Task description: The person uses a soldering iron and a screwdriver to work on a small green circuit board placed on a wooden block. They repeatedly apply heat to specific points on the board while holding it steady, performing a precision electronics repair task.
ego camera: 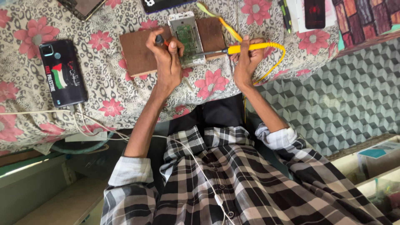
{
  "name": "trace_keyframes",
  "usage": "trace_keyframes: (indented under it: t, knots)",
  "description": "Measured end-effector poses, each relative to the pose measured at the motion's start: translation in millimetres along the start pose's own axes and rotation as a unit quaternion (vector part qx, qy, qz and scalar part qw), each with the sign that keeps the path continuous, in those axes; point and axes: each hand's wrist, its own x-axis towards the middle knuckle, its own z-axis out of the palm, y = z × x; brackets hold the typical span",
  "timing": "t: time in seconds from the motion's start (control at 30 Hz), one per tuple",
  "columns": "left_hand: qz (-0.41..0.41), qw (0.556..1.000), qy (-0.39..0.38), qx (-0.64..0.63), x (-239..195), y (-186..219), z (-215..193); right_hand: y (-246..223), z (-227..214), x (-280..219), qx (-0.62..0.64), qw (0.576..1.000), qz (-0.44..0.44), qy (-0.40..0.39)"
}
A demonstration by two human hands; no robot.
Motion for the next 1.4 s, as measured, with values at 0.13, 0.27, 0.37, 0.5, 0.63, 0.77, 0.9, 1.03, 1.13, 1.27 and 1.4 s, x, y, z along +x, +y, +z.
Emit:
trace_keyframes:
  t: [0.13,0.27,0.37,0.5,0.63,0.77,0.9,1.03,1.13,1.27,1.4]
  knots:
    - [-0.012,0.999,0.022,-0.027,1,1,1,0,-1,-1,-0.014,1.000,0.012,0.019]
    - [-0.023,0.998,0.039,-0.048,3,2,-1,2,-2,-3,-0.021,1.000,-0.009,0.015]
    - [-0.025,0.999,0.020,-0.034,3,2,0,2,-4,-2,-0.024,1.000,-0.002,0.013]
    - [-0.009,1.000,0.000,-0.004,1,2,0,3,-4,-2,-0.039,0.999,-0.003,0.014]
    - [-0.018,1.000,-0.002,0.014,1,1,0,3,-6,-2,-0.043,0.999,0.001,0.011]
    - [-0.015,0.999,-0.001,0.035,3,2,-1,3,-5,-3,-0.023,1.000,0.001,0.004]
    - [0.006,0.997,-0.003,0.071,3,5,0,3,-7,-3,-0.015,1.000,0.008,0.005]
    - [-0.001,0.997,0.003,0.079,5,11,0,5,-8,-5,-0.050,0.999,-0.009,0.003]
    - [0.007,0.995,0.006,0.096,5,18,-1,8,-9,-9,-0.057,0.998,-0.029,0.008]
    - [-0.006,0.998,-0.003,0.067,8,25,-1,13,-12,-12,-0.084,0.994,-0.067,0.017]
    - [0.017,0.998,0.013,0.057,13,34,-1,13,-11,-10,-0.093,0.993,-0.072,0.004]
